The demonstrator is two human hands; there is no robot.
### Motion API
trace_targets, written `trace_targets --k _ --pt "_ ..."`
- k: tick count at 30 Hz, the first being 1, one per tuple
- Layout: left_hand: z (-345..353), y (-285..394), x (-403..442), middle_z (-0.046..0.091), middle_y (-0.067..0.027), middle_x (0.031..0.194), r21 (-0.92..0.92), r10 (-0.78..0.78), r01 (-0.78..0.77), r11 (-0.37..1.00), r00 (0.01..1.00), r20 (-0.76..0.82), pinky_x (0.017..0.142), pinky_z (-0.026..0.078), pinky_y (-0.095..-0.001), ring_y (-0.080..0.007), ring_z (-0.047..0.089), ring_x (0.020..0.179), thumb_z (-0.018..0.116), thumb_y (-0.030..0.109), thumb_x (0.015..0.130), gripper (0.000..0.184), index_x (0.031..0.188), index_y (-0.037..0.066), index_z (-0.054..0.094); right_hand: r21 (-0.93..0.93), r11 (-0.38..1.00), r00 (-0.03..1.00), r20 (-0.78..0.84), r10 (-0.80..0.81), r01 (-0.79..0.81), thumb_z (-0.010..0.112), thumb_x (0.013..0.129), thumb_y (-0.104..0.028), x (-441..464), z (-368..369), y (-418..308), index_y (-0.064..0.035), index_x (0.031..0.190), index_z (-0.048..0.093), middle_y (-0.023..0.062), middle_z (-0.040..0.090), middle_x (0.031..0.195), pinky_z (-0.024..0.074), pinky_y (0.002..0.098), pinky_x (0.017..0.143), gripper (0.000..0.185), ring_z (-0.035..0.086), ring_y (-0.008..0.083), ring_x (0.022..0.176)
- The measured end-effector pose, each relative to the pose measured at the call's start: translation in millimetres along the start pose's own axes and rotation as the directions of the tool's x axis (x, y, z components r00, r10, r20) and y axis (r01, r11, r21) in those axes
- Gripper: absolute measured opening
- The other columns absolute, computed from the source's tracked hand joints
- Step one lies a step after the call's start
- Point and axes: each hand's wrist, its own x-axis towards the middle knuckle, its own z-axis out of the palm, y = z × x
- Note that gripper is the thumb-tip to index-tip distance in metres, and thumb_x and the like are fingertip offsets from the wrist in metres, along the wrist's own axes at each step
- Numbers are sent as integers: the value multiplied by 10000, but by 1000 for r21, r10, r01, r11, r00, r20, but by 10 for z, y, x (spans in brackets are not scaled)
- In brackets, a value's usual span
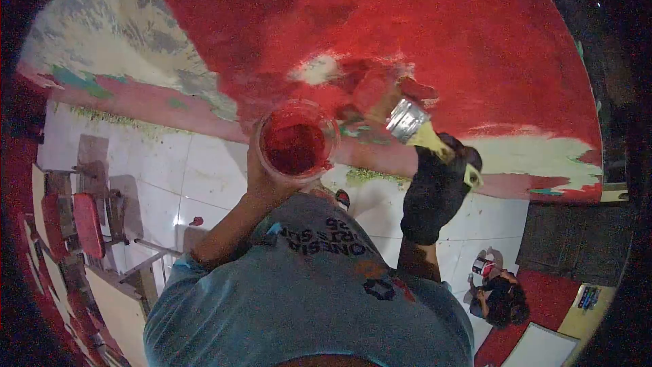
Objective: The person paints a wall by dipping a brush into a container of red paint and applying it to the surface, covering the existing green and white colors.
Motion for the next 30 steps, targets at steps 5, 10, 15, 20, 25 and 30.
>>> trace_targets --k 5,10,15,20,25,30 --pt "32 15 -10 410 -134 1132 110 99 -100 989 995 10 858 394 -357 -248 458 1022 832 315 427 965 1174 29 292 13 999 998 -44 -47 47 549 747 -1 121 -5 141 -13 1058 430 115 493 1028 441 296 770 333 500 212 904" --pt "-5 20 -38 405 -119 1153 -181 -14 12 983 1000 -8 893 374 -359 -249 432 1062 822 274 461 941 1196 37 284 57 993 995 10 -103 102 571 728 -13 -98 -9 96 -17 1051 446 121 498 1030 429 306 786 346 497 225 921" --pt "-83 35 -40 406 -117 1160 -100 39 -43 994 998 -43 903 369 -373 -239 425 1071 830 220 454 931 1192 47 289 97 984 986 62 -155 149 593 709 -25 6 195 129 -22 1044 462 128 502 1032 418 316 802 360 493 239 937" --pt "-122 13 -34 408 -117 1160 -221 18 -35 975 997 -78 906 367 -372 -235 428 1070 833 213 450 928 1185 50 290 147 968 966 131 -223 203 615 690 -36 -185 -10 173 -26 1038 478 135 507 1034 407 326 818 374 490 252 954" --pt "-137 -31 -66 408 -120 1159 -87 -29 20 996 995 -101 898 379 -363 -236 440 1057 839 216 433 942 1180 47 290 194 950 944 178 -278 243 637 671 -48 -125 132 209 -30 1031 494 142 512 1036 395 336 834 388 486 266 970" --pt "-140 18 -94 416 -121 1151 -107 -36 22 994 991 -131 893 384 -359 -237 444 1053 839 224 426 948 1179 43 292 245 928 911 235 -339 282 659 652 -60 -79 69 318 -35 1024 510 148 516 1038 384 345 850 402 482 280 987"
